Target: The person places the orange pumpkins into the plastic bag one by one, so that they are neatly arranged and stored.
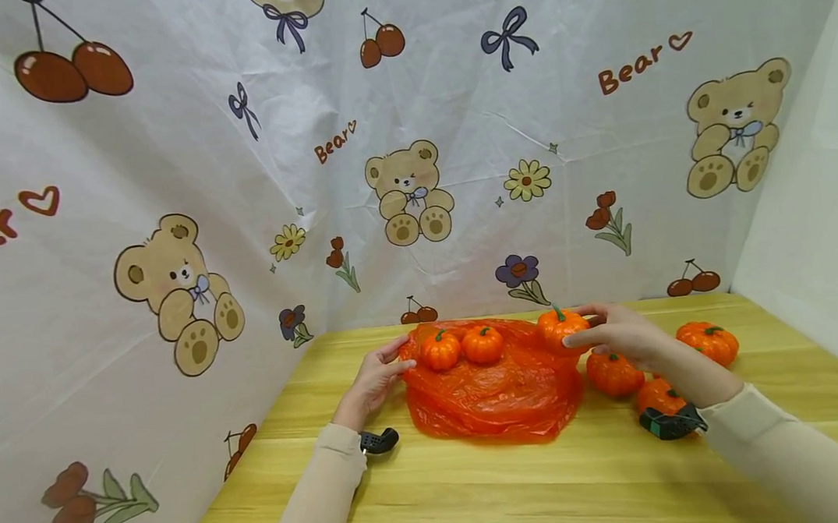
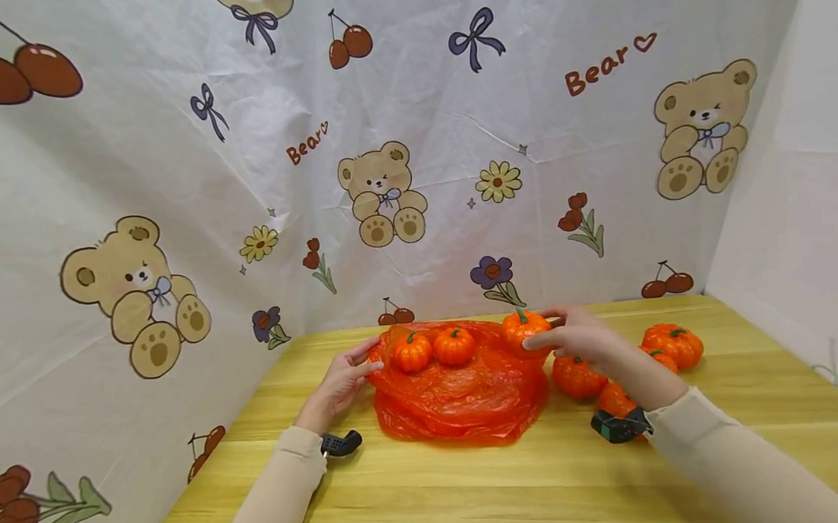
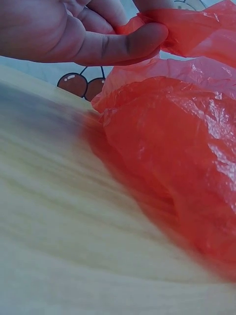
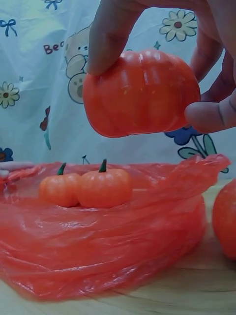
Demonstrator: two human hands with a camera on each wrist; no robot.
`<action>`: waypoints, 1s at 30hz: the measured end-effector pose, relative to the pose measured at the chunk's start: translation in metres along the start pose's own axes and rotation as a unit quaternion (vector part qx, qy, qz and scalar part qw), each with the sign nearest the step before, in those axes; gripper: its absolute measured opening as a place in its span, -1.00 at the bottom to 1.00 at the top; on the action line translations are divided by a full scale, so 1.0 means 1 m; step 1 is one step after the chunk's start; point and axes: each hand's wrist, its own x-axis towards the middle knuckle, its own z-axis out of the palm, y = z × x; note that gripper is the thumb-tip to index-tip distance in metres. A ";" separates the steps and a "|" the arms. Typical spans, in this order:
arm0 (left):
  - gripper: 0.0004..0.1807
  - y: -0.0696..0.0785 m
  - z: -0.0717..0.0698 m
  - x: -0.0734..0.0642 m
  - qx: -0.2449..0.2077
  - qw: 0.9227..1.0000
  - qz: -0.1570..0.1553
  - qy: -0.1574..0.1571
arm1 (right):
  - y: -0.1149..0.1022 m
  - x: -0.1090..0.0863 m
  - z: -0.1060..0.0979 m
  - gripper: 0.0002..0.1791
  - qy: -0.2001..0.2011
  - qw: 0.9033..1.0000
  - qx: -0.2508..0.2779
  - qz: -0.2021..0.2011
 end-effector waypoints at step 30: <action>-0.27 0.005 0.001 0.000 -0.006 1.000 -0.016 0.015 | -0.016 0.087 0.043 -0.03 0.023 0.996 -0.032 0.085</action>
